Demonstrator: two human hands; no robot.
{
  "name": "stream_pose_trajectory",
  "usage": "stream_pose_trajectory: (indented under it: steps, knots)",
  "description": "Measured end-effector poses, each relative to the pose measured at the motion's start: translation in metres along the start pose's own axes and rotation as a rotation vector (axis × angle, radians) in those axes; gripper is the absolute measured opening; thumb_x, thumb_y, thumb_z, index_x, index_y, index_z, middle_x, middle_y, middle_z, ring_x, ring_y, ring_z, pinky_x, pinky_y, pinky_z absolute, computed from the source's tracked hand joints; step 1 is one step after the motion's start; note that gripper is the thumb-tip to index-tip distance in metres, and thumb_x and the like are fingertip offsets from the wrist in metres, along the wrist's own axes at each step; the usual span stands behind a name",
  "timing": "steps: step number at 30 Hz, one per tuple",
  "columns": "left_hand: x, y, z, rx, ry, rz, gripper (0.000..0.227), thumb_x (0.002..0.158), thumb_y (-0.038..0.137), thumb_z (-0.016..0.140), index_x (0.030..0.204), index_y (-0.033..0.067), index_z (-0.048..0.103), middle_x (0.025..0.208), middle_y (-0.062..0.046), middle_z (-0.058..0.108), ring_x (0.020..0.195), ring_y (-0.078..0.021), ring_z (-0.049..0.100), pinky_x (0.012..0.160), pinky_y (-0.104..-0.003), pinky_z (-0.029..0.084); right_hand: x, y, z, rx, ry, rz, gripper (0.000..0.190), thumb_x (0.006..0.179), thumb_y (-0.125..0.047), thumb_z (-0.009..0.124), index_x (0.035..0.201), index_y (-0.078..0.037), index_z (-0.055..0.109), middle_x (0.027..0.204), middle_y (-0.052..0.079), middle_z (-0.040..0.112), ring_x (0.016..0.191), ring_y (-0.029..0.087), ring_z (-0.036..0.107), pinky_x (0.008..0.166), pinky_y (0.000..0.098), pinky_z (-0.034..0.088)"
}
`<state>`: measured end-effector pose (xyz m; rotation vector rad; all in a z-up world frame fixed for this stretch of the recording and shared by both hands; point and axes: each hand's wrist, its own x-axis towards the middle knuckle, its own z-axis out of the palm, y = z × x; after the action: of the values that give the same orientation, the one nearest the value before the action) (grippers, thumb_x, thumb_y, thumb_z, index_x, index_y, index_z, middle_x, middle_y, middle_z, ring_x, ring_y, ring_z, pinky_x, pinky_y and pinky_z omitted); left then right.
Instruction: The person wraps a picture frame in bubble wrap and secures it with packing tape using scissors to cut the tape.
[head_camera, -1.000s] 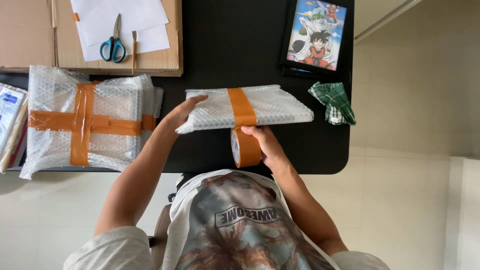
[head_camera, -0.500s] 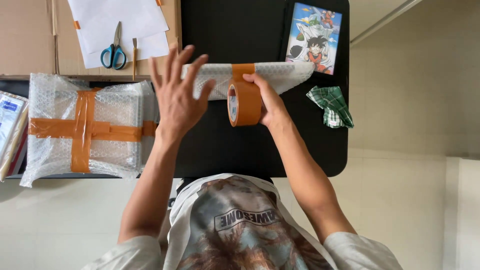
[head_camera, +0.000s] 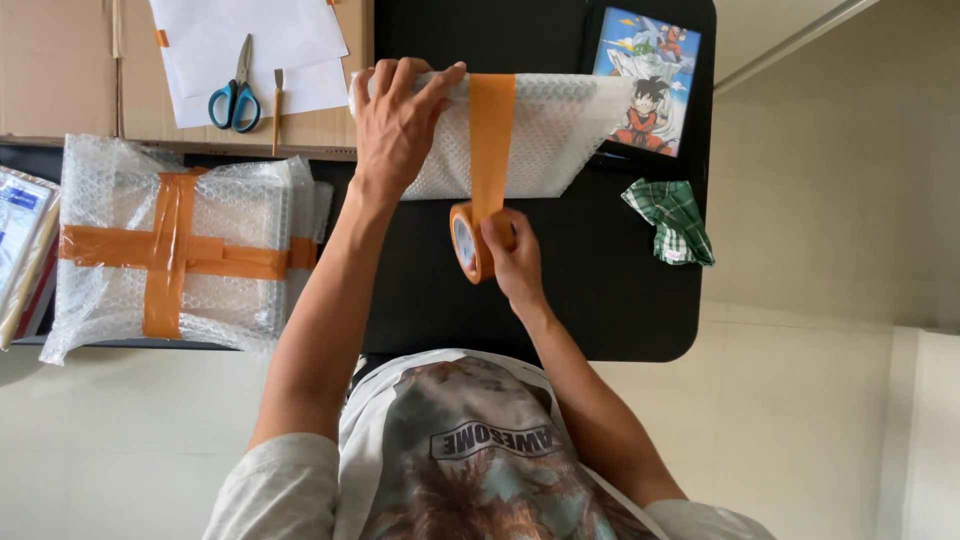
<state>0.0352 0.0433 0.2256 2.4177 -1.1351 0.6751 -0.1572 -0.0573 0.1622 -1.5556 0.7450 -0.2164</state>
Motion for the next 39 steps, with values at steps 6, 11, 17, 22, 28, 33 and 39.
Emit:
stream_pose_trajectory:
  steps: [6, 11, 17, 22, 28, 33, 39]
  knots:
    - [0.012, -0.014, 0.019, -0.023, -0.01, 0.037, 0.045, 0.089, 0.015, 0.074, 0.128, 0.0259, 0.054, 0.108, -0.005, 0.055, 0.096, -0.0268, 0.05, 0.082, -0.044, 0.039, -0.02, 0.054, 0.004, 0.0, 0.035, 0.017, 0.038, 0.088, -0.033, 0.059, 0.116, -0.011, 0.046, 0.08, 0.015, 0.066, 0.041, 0.02, 0.062, 0.034, 0.0268, 0.052]
    - [0.017, -0.017, 0.017, -0.026, -0.025, 0.03, 0.045, 0.09, 0.017, 0.073, 0.13, 0.0253, 0.054, 0.11, -0.004, 0.055, 0.1, -0.026, 0.05, 0.082, -0.042, 0.04, -0.003, 0.076, 0.009, -0.046, 0.096, 0.138, 0.037, 0.085, -0.041, 0.06, 0.107, -0.011, 0.052, 0.081, 0.009, 0.068, 0.061, 0.016, 0.064, 0.049, 0.0263, 0.049]
    - [-0.012, -0.037, 0.051, -0.275, 0.1, -0.232, 0.073, 0.093, 0.052, 0.071, 0.144, 0.0247, 0.027, 0.138, -0.01, 0.042, 0.127, -0.0271, 0.043, 0.101, -0.049, 0.042, -0.008, 0.055, 0.018, -0.047, 0.11, 0.256, 0.043, 0.086, -0.045, 0.055, 0.112, -0.011, 0.05, 0.07, 0.005, 0.06, 0.039, 0.02, 0.06, 0.037, 0.0271, 0.049]
    - [-0.068, -0.047, 0.088, -0.88, 0.261, -0.557, 0.109, 0.09, 0.058, 0.078, 0.155, 0.0277, -0.005, 0.163, 0.005, -0.007, 0.157, -0.0276, 0.004, 0.13, -0.058, 0.013, -0.006, 0.054, 0.017, -0.097, 0.091, 0.268, 0.045, 0.085, -0.048, 0.053, 0.113, -0.012, 0.05, 0.073, 0.005, 0.064, 0.041, 0.02, 0.062, 0.037, 0.0262, 0.047]
    - [-0.118, -0.04, 0.118, -0.894, -0.062, -0.833, 0.079, 0.079, 0.039, 0.086, 0.133, 0.0007, 0.044, 0.121, -0.025, 0.056, 0.117, -0.041, 0.052, 0.096, -0.053, 0.041, 0.0, 0.072, 0.016, -0.041, 0.08, 0.298, 0.046, 0.093, -0.041, 0.057, 0.126, -0.011, 0.046, 0.099, 0.023, 0.063, 0.045, 0.021, 0.065, 0.037, 0.0212, 0.056]
    - [-0.114, -0.032, 0.115, -0.748, -0.24, -0.971, 0.077, 0.078, 0.061, 0.076, 0.113, -0.0044, 0.056, 0.105, -0.03, 0.061, 0.105, -0.0448, 0.057, 0.09, -0.056, 0.044, 0.0, 0.068, 0.014, -0.014, 0.043, 0.311, 0.05, 0.094, -0.043, 0.056, 0.128, -0.01, 0.043, 0.097, 0.021, 0.062, 0.047, 0.019, 0.065, 0.039, 0.02, 0.055]
    - [-0.117, -0.023, 0.121, -0.732, -0.17, -1.043, 0.069, 0.088, 0.058, 0.063, 0.108, -0.0072, 0.058, 0.099, -0.034, 0.061, 0.102, -0.0507, 0.056, 0.09, -0.057, 0.043, 0.0, 0.063, 0.005, -0.123, 0.051, 0.195, 0.053, 0.093, -0.048, 0.055, 0.129, -0.01, 0.046, 0.104, 0.027, 0.062, 0.059, 0.029, 0.069, 0.05, 0.0316, 0.061]
